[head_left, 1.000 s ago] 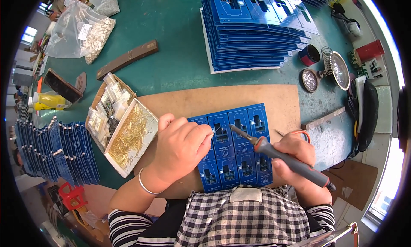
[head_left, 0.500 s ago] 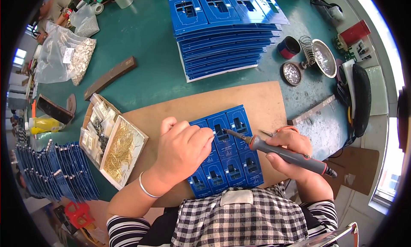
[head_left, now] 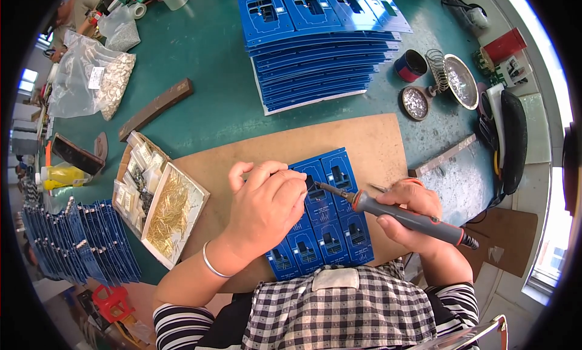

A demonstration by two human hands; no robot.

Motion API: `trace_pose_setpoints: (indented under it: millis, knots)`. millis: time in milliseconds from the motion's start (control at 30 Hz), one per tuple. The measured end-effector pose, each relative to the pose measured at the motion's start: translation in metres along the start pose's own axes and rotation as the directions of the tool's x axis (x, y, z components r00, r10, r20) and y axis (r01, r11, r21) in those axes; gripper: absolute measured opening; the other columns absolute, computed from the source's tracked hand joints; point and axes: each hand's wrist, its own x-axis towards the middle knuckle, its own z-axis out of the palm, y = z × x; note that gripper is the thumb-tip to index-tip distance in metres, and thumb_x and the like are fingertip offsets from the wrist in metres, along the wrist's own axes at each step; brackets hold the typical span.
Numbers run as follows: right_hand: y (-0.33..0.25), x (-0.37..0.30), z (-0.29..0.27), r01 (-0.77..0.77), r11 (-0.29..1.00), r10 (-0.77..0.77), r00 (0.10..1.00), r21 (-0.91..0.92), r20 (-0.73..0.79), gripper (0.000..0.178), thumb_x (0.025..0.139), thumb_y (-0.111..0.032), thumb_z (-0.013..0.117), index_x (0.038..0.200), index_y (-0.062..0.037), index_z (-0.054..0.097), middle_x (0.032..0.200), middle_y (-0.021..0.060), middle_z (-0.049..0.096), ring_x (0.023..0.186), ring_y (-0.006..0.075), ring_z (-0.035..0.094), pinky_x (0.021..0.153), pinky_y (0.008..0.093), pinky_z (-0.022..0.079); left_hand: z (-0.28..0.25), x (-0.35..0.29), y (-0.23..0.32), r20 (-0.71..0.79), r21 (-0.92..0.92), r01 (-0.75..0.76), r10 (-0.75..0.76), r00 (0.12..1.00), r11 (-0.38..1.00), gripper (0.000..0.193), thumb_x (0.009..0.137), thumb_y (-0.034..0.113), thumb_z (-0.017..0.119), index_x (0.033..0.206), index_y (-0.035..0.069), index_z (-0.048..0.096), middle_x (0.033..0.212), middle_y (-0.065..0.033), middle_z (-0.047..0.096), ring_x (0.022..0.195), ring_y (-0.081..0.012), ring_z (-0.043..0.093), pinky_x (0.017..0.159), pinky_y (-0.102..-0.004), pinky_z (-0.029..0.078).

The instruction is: The person inserts pins into a circuit board panel, solders them in place using a soldering iron and solder wire, stacks the panel onto a pile, and inserts pins into another board.

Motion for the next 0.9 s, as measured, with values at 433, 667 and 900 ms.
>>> trace_pose_setpoints:
  millis: [433,667,900]
  knots:
    - [0.001,0.0,0.0,0.01,1.0,-0.01,1.0,0.012,0.013,0.025,0.072,-0.02,0.078,0.088,-0.0048,0.065,0.075,0.0082,0.069,0.061,0.0222,0.065,0.058,0.0336,0.049,0.0,0.001,-0.001,0.006,-0.016,0.002,-0.002,1.0,1.0,0.018,0.072,0.007,0.072,0.085,0.013,0.06,0.095,0.003,0.069,0.091,-0.0181,0.061,0.089,-0.0441,0.031]
    - [0.0,0.0,0.0,0.031,1.0,-0.031,1.0,0.001,0.003,0.026,0.072,-0.02,0.078,0.089,-0.0047,0.065,0.076,0.0083,0.069,0.062,0.0229,0.065,0.058,0.0334,0.049,0.0,0.0,0.004,-0.023,-0.016,0.0,-0.001,1.0,1.0,0.016,0.071,0.009,0.073,0.083,0.014,0.063,0.092,0.0032,0.067,0.089,-0.018,0.06,0.089,-0.0441,0.032]
    - [0.001,-0.014,0.003,-0.036,0.961,0.082,0.984,0.274,-0.16,0.028,0.078,-0.019,0.078,0.098,-0.002,0.067,0.085,0.0135,0.071,0.067,0.0237,0.066,0.065,0.0343,0.052,-0.028,-0.001,0.009,0.069,-0.211,0.102,-0.089,0.994,0.972,0.012,0.076,0.013,0.074,0.079,0.016,0.063,0.067,0.003,0.058,0.065,-0.0182,0.055,0.079,-0.0392,0.037]
